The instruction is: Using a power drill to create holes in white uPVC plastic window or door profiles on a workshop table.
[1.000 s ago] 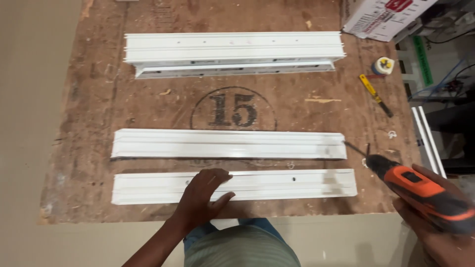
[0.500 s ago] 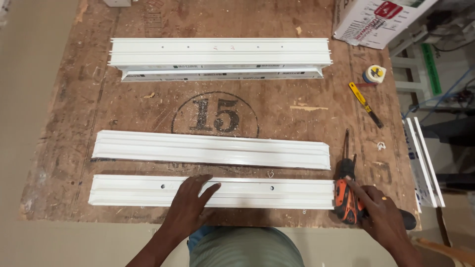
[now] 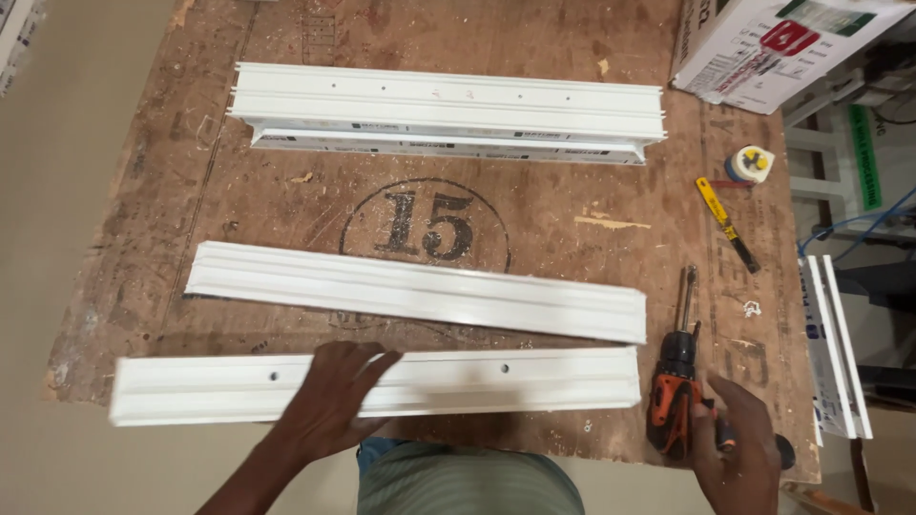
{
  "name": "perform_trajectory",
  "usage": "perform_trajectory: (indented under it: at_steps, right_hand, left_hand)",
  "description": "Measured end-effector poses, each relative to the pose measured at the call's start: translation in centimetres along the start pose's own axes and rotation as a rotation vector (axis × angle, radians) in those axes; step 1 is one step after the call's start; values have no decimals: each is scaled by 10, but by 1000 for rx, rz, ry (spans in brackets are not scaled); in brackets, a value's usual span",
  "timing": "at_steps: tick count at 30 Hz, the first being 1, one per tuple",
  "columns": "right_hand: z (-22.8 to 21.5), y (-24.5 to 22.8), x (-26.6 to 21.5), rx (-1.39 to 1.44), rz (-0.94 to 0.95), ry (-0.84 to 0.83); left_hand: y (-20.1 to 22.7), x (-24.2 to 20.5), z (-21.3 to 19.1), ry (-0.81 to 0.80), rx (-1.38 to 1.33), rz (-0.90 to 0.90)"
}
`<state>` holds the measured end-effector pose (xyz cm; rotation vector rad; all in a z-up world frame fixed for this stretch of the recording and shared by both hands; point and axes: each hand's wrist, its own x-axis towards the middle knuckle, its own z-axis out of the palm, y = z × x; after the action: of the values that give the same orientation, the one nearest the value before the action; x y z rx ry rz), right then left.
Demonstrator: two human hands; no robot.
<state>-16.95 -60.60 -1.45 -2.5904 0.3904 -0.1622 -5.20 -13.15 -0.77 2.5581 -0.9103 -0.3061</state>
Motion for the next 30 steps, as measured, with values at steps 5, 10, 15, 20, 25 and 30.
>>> perform_trajectory:
  at_steps: [5, 10, 15, 20, 25, 30]
  right_hand:
    - [55, -21, -23, 191, 99, 312]
    - [127, -58, -21, -53, -83, 166]
    - [186, -128, -8, -125, 4, 254]
    - [286, -260, -42, -143, -48, -295]
    - [276, -351, -45, 206, -607, -362]
    - [274, -328, -42, 166, -293, 139]
  left_hand:
    - [-9, -26, -52, 97, 32, -7]
    - [-19, -35, -109, 285, 14, -49]
    - [-32, -51, -163, 464, 133, -95]
    - [-58, -78, -184, 489, 158, -191]
    - [-92, -99, -190, 488, 187, -185]
    - [-118, -113, -196, 475, 166, -128]
